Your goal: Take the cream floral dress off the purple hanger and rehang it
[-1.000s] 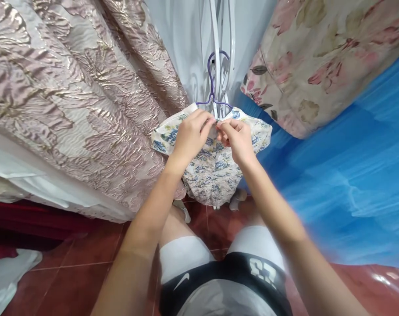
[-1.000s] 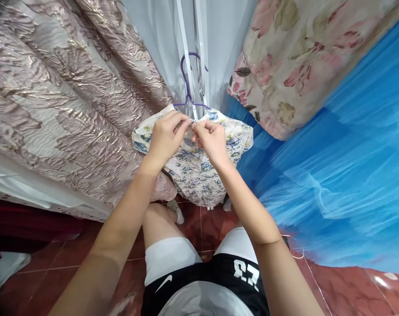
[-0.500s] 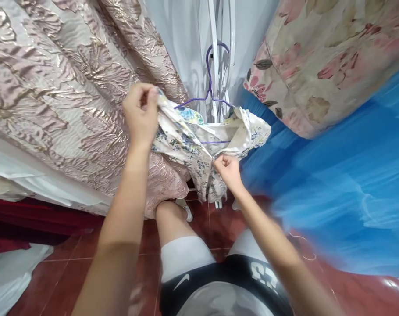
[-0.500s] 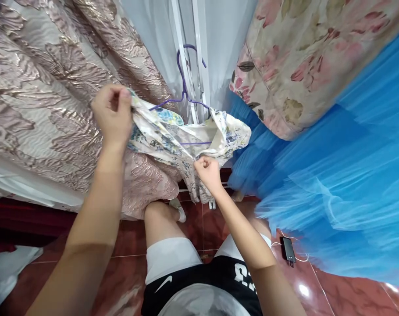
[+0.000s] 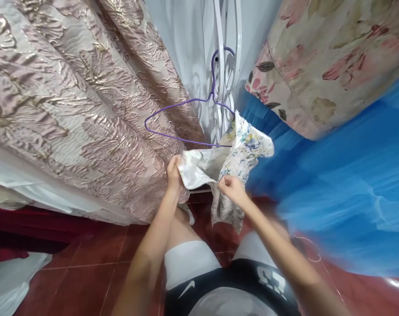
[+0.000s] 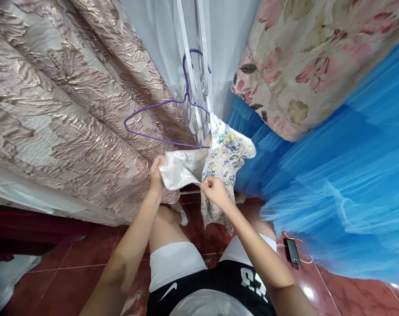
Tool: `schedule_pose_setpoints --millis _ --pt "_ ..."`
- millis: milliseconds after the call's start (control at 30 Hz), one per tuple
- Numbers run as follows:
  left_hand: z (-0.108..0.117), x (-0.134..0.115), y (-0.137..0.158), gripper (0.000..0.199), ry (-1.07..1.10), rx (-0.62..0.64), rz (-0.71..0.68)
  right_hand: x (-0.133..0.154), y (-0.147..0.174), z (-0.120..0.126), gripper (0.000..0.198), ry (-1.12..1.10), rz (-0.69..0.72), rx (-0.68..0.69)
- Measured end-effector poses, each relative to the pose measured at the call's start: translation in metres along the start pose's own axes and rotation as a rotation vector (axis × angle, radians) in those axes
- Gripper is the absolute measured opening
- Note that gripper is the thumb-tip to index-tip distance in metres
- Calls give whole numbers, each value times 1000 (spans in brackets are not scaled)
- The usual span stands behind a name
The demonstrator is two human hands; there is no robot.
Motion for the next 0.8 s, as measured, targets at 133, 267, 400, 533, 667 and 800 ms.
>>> schedule_pose_setpoints --millis 133,267,400,533,667,800 --pt "-47 -22 50 28 -300 307 -138 2 10 12 23 106 68 -8" --pt "-104 -39 86 26 -522 630 -213 26 20 8 39 -70 240 118" --pt "-122 -27 100 22 -400 772 -4 26 33 4 45 -225 45 341" --pt "-109 5 131 61 -124 962 358 43 51 46 36 -134 39 345" --pt "-76 37 165 35 -298 1092 453 76 60 115 28 81 248 94" --pt "-53 43 169 37 -408 1028 479 92 53 180 18 196 465 -206"
Point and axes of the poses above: each hand's wrist, its own y-axis away from the middle knuckle, its own z-axis out of the back of the hand, x = y × z, the point moved 8 cm from there along -y, towards the middle knuckle, and after that the axes turned 6 degrees about y, right-handed, at the moved point
